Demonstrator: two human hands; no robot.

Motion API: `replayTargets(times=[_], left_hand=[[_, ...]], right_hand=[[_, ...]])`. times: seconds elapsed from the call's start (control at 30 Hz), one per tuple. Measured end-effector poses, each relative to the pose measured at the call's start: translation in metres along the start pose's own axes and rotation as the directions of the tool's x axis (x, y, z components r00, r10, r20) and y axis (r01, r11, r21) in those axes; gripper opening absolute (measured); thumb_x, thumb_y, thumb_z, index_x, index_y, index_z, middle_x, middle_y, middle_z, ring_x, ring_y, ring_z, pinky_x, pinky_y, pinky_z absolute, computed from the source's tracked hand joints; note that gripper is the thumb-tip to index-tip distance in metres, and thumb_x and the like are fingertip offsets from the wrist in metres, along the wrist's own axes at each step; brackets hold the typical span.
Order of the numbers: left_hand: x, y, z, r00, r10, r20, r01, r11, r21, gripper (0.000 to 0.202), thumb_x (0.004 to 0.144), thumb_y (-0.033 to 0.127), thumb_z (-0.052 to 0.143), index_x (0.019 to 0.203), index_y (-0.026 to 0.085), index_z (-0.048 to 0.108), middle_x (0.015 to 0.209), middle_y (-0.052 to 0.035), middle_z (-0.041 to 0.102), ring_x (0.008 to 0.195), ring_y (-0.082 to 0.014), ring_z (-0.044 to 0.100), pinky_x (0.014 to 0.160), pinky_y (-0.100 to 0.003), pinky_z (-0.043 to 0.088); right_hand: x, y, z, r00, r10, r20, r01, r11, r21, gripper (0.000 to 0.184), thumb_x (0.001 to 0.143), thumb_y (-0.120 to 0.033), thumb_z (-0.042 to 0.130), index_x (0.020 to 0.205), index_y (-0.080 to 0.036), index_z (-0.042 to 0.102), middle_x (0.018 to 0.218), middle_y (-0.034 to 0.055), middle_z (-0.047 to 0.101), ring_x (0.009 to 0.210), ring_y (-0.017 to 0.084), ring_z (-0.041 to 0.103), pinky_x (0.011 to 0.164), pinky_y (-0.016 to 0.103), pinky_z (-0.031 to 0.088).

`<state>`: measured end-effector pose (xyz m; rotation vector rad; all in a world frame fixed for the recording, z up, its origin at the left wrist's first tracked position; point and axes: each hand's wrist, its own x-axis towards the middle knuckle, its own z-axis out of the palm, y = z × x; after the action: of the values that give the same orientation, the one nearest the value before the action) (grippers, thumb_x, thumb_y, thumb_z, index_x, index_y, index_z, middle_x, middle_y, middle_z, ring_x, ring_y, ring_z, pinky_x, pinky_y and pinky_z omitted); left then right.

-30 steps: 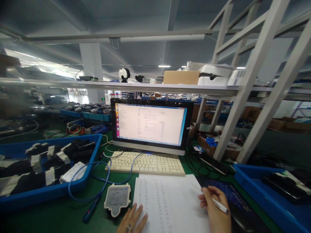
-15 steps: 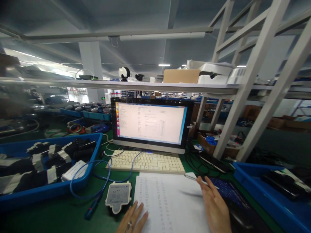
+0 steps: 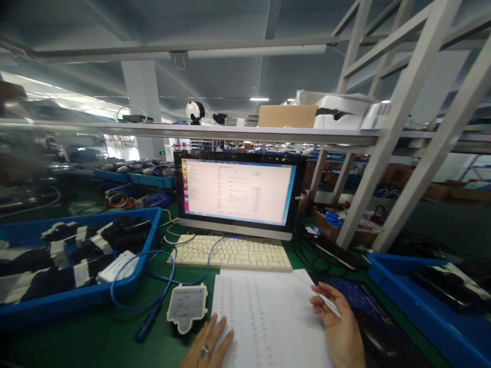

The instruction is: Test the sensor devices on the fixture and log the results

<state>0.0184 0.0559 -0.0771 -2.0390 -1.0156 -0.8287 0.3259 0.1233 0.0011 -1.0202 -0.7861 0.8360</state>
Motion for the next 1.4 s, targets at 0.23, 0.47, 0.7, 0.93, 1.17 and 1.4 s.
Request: replayTargets(times=[0.23,0.47,0.7,0.93,1.17,1.4], left_hand=[[0.016,-0.003,-0.036,0.985,-0.002,0.172,0.019,0.995,-0.096,0.068,0.082,0.063,0.045,0.132,0.018,0.044,0.133,-0.0089,0.051,0.120,-0.0252,0.049,0.089,-0.032,0.049],[0.017,0.004,-0.041,0.971,-0.083,0.223,0.114,0.985,-0.131,0.073,0.079,0.064,0.049,0.135,0.019,0.039,0.137,-0.0069,0.046,0.123,-0.0263,0.045,0.089,-0.035,0.049],[0.021,0.002,-0.048,0.961,-0.064,0.268,0.105,0.984,-0.142,0.073,0.078,0.063,0.053,0.134,0.018,0.041,0.137,-0.0077,0.047,0.121,-0.0264,0.048,0.087,-0.035,0.051],[0.019,0.005,-0.048,0.954,-0.079,0.288,0.127,0.980,-0.150,0.074,0.078,0.059,0.056,0.136,0.017,0.038,0.140,-0.0090,0.043,0.126,-0.0281,0.042,0.091,-0.038,0.050],[0.025,0.004,-0.052,0.968,-0.094,0.233,0.154,0.954,-0.257,0.061,0.078,0.047,0.060,0.129,0.016,0.046,0.131,-0.0092,0.053,0.121,-0.0260,0.048,0.089,-0.035,0.051],[0.034,-0.016,-0.081,0.861,-0.507,0.047,0.505,0.840,-0.199,0.047,0.080,0.017,0.057,0.126,0.023,0.048,0.129,-0.0092,0.051,0.126,-0.0281,0.040,0.098,-0.044,0.041]], right_hand=[[-0.011,-0.008,0.006,0.987,-0.145,0.067,0.148,0.989,-0.032,0.040,0.077,-0.044,0.051,0.106,-0.018,0.058,0.100,0.0094,0.067,0.115,0.029,0.050,0.105,0.049,0.027],[-0.013,-0.005,0.008,0.996,-0.057,0.073,0.073,0.967,-0.244,0.048,0.064,-0.047,0.073,0.098,-0.018,0.055,0.102,0.0096,0.066,0.111,0.031,0.054,0.100,0.046,0.037],[-0.015,-0.007,0.007,0.979,-0.186,0.083,0.201,0.950,-0.240,0.039,0.077,-0.058,0.055,0.082,-0.019,0.056,0.085,0.0076,0.066,0.082,0.024,0.063,0.071,0.036,0.052],[-0.017,-0.009,0.009,0.986,-0.153,0.068,0.167,0.923,-0.347,0.047,0.070,-0.055,0.064,0.098,-0.017,0.059,0.093,0.0075,0.064,0.079,0.023,0.062,0.068,0.035,0.053],[-0.017,-0.011,0.008,0.974,-0.158,0.160,0.211,0.889,-0.405,0.048,0.074,-0.056,0.059,0.102,-0.018,0.065,0.123,0.0106,0.057,0.126,0.033,0.038,0.110,0.048,0.020],[-0.015,-0.006,0.010,0.979,-0.157,0.130,0.189,0.938,-0.291,0.050,0.073,-0.050,0.063,0.112,-0.019,0.058,0.107,0.0099,0.065,0.111,0.030,0.053,0.096,0.043,0.040]])
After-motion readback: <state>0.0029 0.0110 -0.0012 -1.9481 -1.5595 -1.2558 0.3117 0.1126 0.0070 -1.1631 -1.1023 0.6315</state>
